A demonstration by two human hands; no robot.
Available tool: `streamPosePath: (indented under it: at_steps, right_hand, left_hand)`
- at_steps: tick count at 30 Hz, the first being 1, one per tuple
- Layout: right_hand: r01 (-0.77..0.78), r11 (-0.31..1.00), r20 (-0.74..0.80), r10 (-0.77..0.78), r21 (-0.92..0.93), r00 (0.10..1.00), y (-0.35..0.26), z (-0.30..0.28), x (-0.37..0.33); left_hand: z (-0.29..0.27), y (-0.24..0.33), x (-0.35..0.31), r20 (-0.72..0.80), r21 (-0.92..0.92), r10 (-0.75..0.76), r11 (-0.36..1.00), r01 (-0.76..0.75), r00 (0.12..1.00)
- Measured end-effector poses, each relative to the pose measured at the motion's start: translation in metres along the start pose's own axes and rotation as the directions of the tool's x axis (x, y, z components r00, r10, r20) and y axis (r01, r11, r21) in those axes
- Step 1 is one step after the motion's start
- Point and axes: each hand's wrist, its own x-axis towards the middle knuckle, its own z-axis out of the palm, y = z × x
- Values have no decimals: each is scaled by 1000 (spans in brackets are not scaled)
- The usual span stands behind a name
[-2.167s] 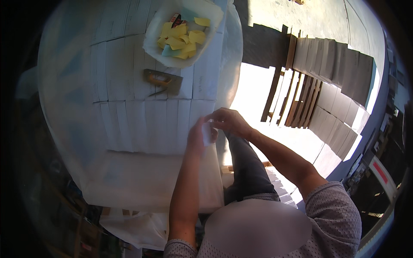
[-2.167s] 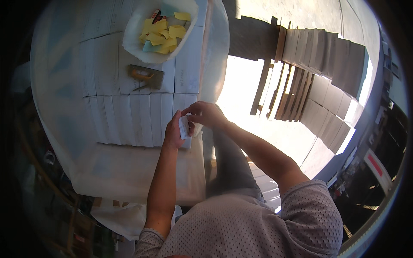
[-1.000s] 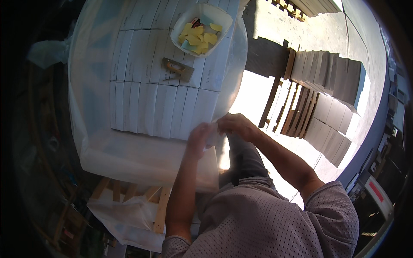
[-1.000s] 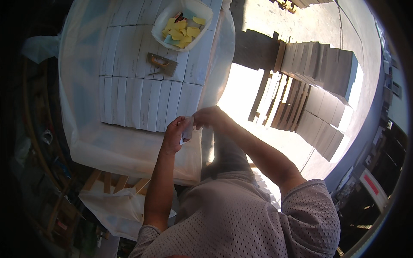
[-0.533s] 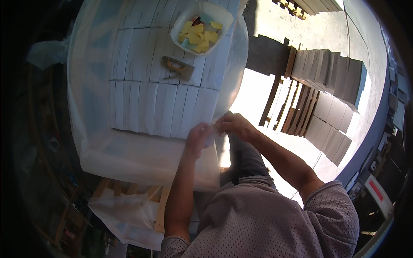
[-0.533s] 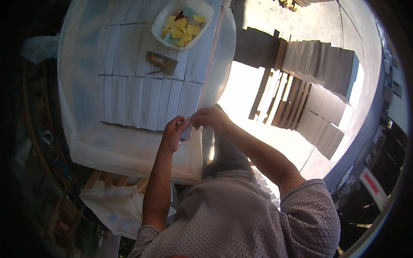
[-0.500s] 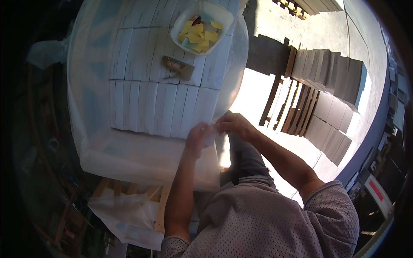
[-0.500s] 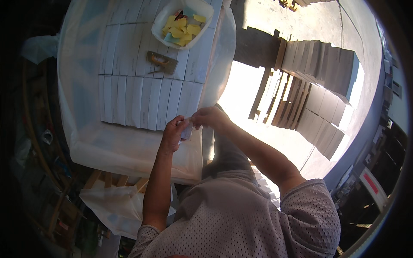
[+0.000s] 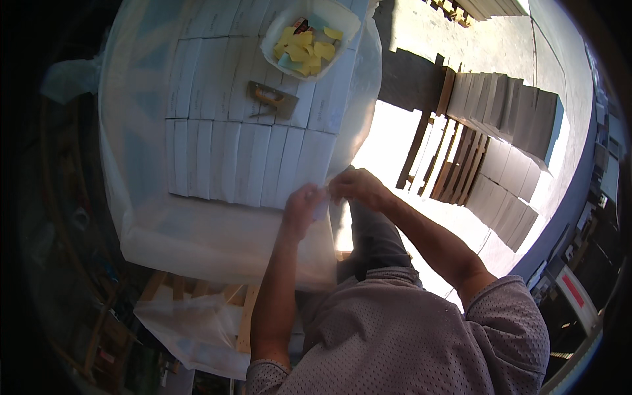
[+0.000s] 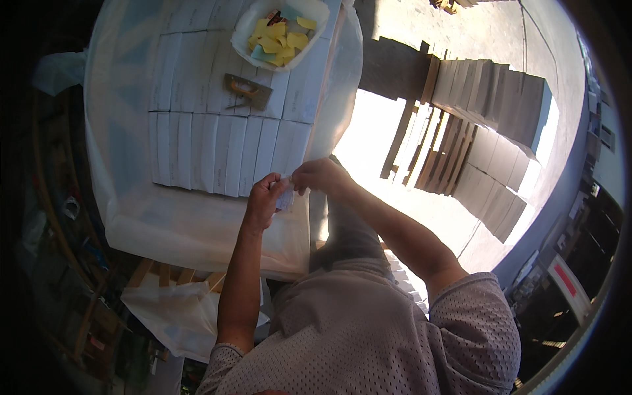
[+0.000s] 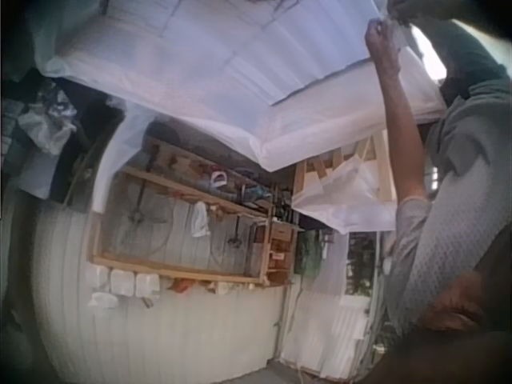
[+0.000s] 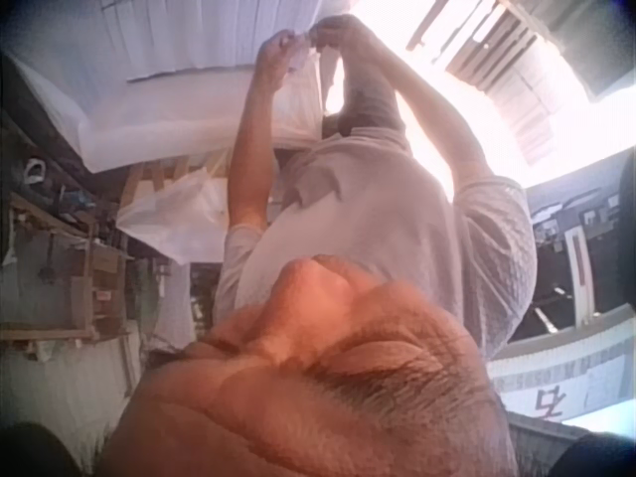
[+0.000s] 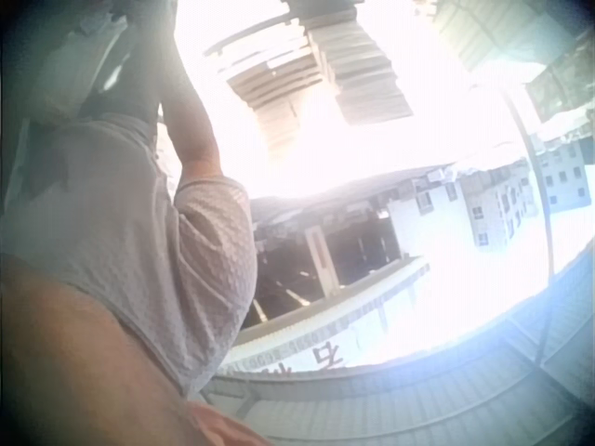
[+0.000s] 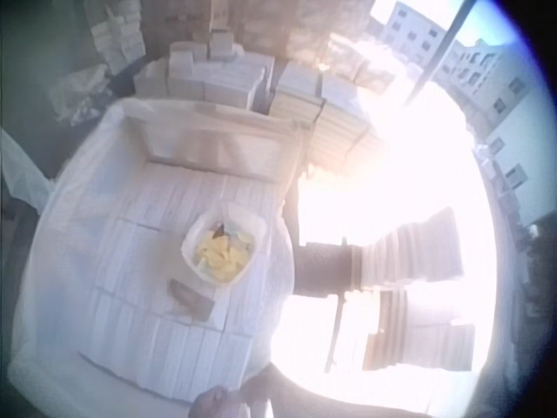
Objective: The person walks to a stack of white boxes and applies yellow adhesive labels to each box one by one. They tear off labels from a roll, place them on the boxes, and smooth them down.
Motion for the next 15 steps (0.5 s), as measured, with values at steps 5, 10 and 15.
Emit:
streamPosePath:
  at_steps: [5, 10, 15]
  right_hand:
    - [-84, 995, -65, 87, 46, 994, -1, 6, 3]
    - [-71, 983, -195, 37, -167, 980, 1, 21, 4]
    - [-40, 992, -242, 10, -119, 970, 5, 26, 4]
  left_hand:
    - [0, 0, 1, 13, 132, 97, 986, -98, 995]
    - [10, -6, 4, -11, 482, 388, 810, -335, 922]
    - [10, -5, 5, -12, 375, 334, 875, -305, 943]
